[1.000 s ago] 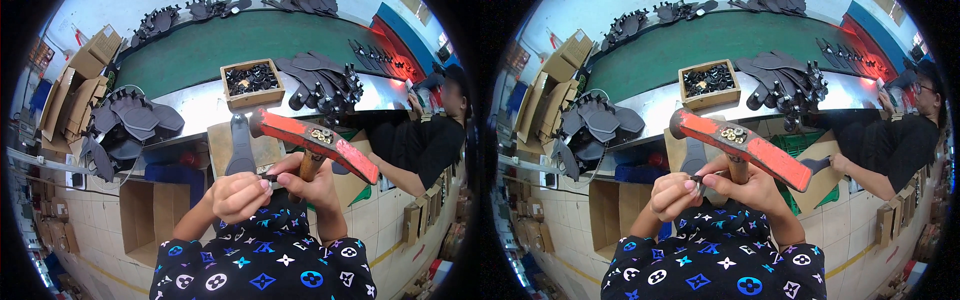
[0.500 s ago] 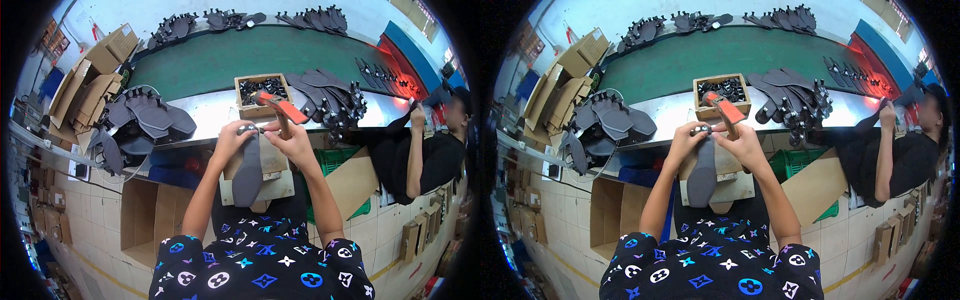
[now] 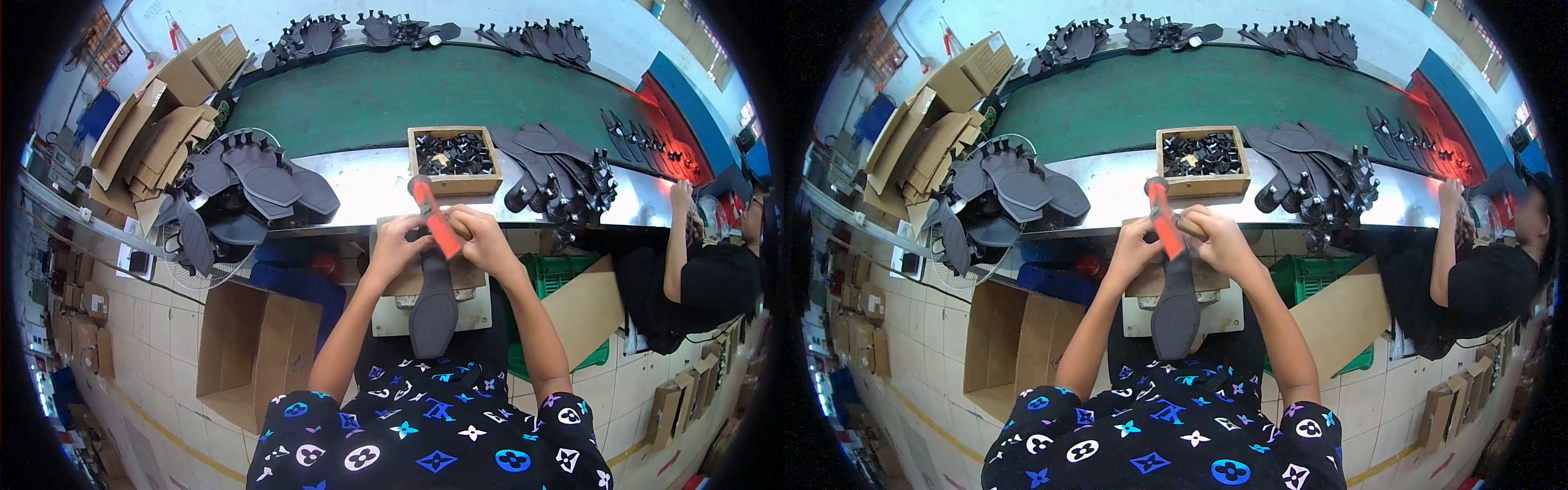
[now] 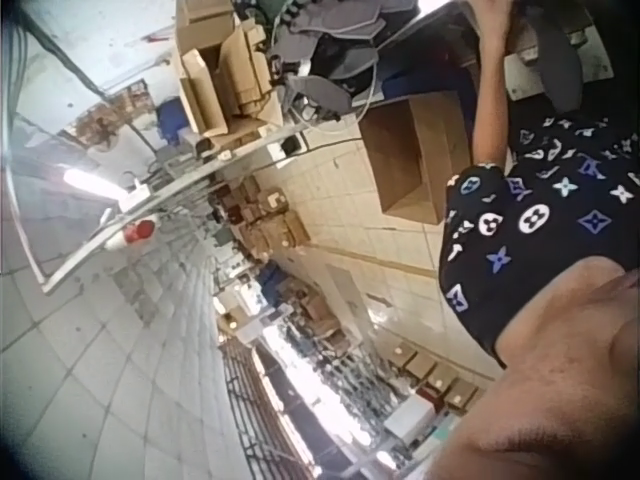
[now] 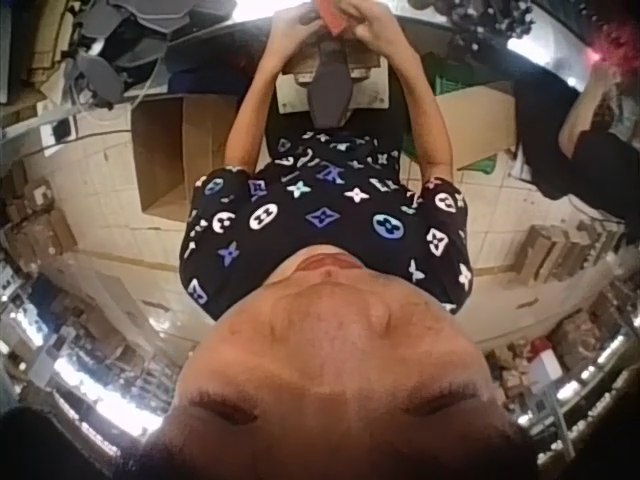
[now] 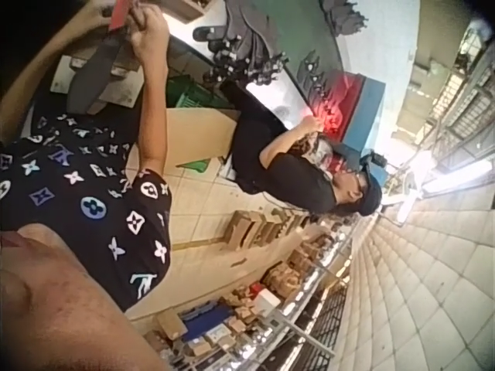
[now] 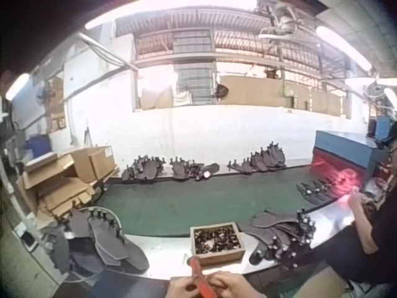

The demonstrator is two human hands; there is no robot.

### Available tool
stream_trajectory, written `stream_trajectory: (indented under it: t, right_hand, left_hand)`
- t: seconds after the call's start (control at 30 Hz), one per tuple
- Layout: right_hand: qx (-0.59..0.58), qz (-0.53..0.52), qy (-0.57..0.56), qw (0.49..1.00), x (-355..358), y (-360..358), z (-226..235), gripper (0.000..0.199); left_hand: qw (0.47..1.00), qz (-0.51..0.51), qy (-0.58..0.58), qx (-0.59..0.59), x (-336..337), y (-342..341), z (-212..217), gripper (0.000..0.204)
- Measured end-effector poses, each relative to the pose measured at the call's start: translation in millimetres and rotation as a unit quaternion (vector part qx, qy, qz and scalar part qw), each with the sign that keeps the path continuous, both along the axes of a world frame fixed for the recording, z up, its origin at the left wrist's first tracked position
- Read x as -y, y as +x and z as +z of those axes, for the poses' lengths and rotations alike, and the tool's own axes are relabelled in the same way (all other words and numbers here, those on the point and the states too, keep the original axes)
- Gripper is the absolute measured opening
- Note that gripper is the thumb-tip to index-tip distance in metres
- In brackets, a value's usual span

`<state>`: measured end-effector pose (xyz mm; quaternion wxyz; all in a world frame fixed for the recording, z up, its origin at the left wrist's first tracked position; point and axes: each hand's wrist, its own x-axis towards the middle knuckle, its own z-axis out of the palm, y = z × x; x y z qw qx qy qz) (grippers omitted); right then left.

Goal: Attaching shoe components using a hammer and small tacks on a workbench.

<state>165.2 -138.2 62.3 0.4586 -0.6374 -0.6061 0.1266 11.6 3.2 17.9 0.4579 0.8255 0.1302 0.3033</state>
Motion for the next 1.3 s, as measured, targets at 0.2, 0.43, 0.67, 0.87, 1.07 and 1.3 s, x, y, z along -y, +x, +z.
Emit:
stream_trajectory:
  t: [0.2,0.43,0.67,0.87,1.07,1.3]
  right_hand:
    - [0.085,0.021,-0.016,0.996,2.5,-2.7,6.5,0.032]
    - [-0.141,-0.103,-0.005,0.985,35.3,-39.2,30.3,0.029]
    - [0.018,-0.112,-0.025,0.993,64.4,-62.5,53.0,0.036]
    - [0.069,-0.129,0.082,0.986,76.1,-64.9,95.3,0.028]
    - [0.038,-0.099,-0.059,0.993,63.2,-55.7,28.1,0.046]
    - [0.082,-0.133,0.083,0.984,82.3,-70.3,101.2,0.029]
  left_hand:
    - [0.991,0.018,-0.120,-0.063,3.2,-3.1,14.9,0.031]
    - [0.991,-0.054,-0.127,-0.002,-2.2,1.3,1.5,0.027]
    - [0.982,-0.065,-0.177,-0.028,-7.3,0.8,1.7,0.029]
    - [0.992,-0.030,-0.096,-0.081,0.4,-7.1,3.7,0.049]
    - [0.974,0.021,0.111,-0.197,7.4,-5.7,4.2,0.117]
    - [0.973,0.005,0.128,-0.192,3.1,-16.5,2.8,0.089]
